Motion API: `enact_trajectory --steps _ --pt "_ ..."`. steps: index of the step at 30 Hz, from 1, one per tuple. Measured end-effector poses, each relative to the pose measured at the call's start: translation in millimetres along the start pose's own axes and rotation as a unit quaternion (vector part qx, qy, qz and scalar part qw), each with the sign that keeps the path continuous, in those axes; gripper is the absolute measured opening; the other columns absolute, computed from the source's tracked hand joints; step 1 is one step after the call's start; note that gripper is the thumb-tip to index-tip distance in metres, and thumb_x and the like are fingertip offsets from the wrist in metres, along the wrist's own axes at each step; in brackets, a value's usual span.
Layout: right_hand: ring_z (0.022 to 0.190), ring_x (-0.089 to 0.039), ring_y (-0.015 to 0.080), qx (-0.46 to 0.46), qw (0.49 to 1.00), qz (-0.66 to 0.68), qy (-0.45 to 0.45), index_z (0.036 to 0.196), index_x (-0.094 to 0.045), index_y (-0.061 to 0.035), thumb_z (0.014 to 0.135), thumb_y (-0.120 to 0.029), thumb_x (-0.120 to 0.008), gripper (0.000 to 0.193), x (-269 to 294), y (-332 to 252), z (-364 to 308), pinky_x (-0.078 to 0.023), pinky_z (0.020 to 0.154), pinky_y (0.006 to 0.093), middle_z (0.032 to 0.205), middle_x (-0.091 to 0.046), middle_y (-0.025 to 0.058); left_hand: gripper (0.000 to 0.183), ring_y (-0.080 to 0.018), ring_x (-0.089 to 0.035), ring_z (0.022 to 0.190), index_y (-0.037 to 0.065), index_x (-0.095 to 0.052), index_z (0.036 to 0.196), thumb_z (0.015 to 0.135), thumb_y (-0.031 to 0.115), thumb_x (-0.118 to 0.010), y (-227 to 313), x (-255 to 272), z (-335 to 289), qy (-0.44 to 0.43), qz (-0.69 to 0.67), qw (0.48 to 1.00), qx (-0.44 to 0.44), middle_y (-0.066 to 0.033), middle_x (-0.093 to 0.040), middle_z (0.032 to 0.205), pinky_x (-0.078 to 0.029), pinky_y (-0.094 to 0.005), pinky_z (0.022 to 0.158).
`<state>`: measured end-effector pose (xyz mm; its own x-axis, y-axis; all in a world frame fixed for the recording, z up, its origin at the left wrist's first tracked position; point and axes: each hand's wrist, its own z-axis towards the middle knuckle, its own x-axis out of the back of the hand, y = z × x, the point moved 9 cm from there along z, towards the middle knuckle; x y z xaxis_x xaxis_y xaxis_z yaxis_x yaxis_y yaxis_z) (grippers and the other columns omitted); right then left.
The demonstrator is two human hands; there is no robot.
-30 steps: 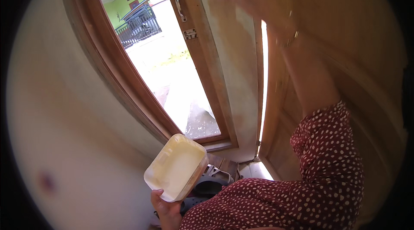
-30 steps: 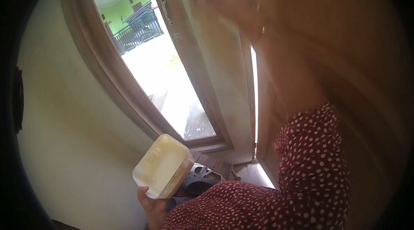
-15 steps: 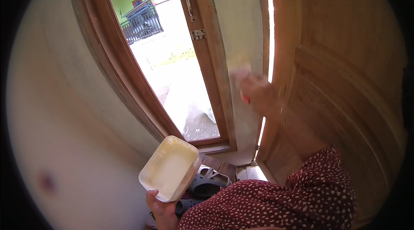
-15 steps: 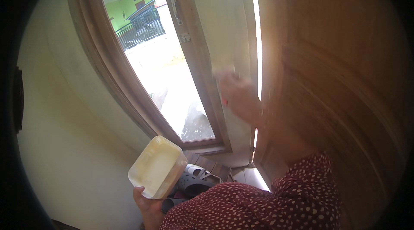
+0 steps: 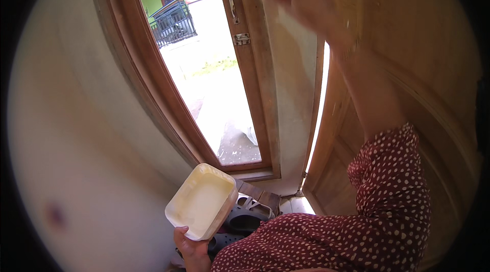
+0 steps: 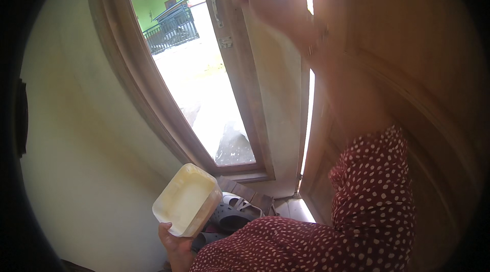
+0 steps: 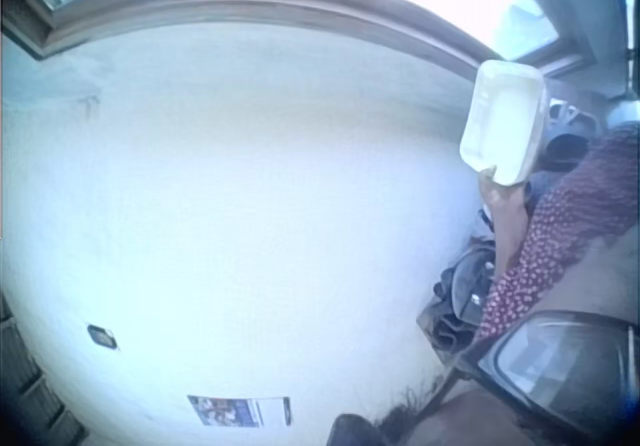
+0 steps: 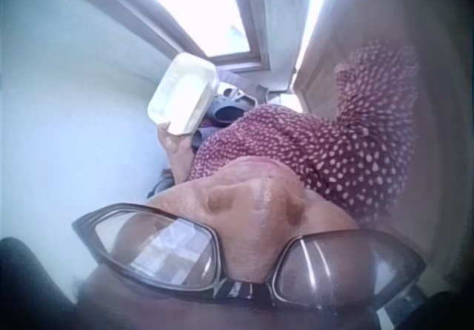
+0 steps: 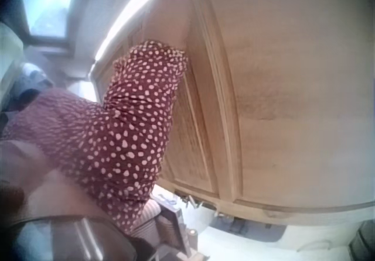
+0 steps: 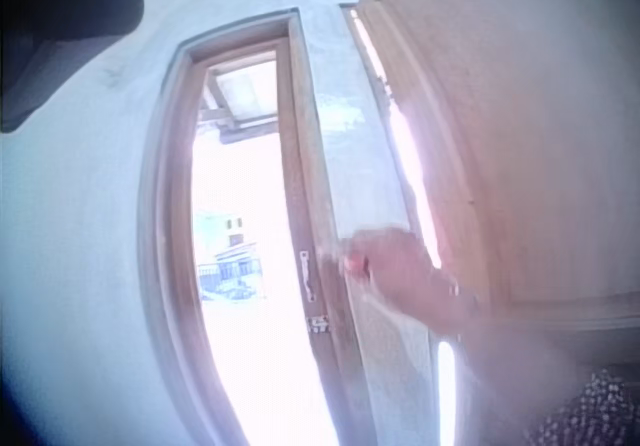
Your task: The person dips a paint brush into a container of paint and applies the paint onto the doorframe.
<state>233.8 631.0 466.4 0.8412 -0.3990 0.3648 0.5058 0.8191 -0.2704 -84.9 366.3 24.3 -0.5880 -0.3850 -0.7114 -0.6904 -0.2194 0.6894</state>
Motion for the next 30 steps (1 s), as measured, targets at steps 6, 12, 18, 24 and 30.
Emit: enact_trajectory --steps 6,12,18,24,30 --pt "0.076 -0.065 0.0312 0.332 0.907 -0.177 0.192 0.082 -0.064 0.0012 0.088 -0.004 -0.060 0.009 43.5 -58.8 22.2 -0.050 0.068 0.0366 0.078 -0.063 0.0179 0.077 -0.0343 -0.058 0.121 0.013 -0.043 0.144 0.072 0.035 -0.057 -1.8 -3.4 2.7 0.004 0.008 1.000 0.003 -0.0121 -0.056 0.136 -0.055 -0.0563 0.085" --pt "0.095 -0.063 0.0189 0.067 0.988 -0.134 -0.032 0.110 -0.064 -0.0089 0.081 -0.008 -0.063 0.029 -53.6 26.9 -131.5 -0.053 0.070 0.0349 0.108 -0.066 0.0027 0.078 -0.0348 -0.057 0.122 0.013 -0.042 0.144 0.072 0.035 -0.057 12.2 2.2 0.4 0.024 0.003 1.000 -0.001 -0.0126 -0.055 0.137 -0.054 -0.0591 0.086" --pt "0.087 -0.066 0.0284 0.059 0.956 -0.162 -0.238 0.099 -0.068 -0.0053 0.080 -0.008 -0.063 0.020 -111.1 51.5 -279.1 -0.054 0.074 0.0399 0.105 -0.070 0.0097 0.079 -0.0376 -0.055 0.124 0.012 -0.041 0.145 0.071 0.034 -0.057 21.4 13.8 4.0 -0.006 -0.012 1.000 0.012 -0.0142 -0.053 0.139 -0.052 -0.0628 0.088" --pt "0.079 -0.065 0.0315 -0.047 0.952 -0.124 -0.277 0.087 -0.070 -0.0067 0.082 -0.015 -0.065 0.011 -78.3 37.3 -133.8 -0.052 0.074 0.0428 0.086 -0.069 0.0119 0.080 -0.0393 -0.053 0.126 0.010 -0.039 0.146 0.070 0.029 -0.056 25.4 9.3 -7.4 -0.026 -0.056 0.998 0.000 -0.0163 -0.052 0.139 -0.050 -0.0645 0.093" --pt "0.078 -0.063 0.0298 0.067 0.984 -0.159 -0.047 0.092 -0.070 -0.0076 0.082 -0.017 -0.070 0.014 51.1 -45.5 51.6 -0.051 0.075 0.0381 0.087 -0.066 0.0134 0.083 -0.0433 -0.051 0.126 0.011 -0.039 0.146 0.067 0.031 -0.058 25.7 -10.6 -39.0 0.003 -0.034 0.999 0.001 -0.0188 -0.050 0.139 -0.046 -0.0690 0.096"
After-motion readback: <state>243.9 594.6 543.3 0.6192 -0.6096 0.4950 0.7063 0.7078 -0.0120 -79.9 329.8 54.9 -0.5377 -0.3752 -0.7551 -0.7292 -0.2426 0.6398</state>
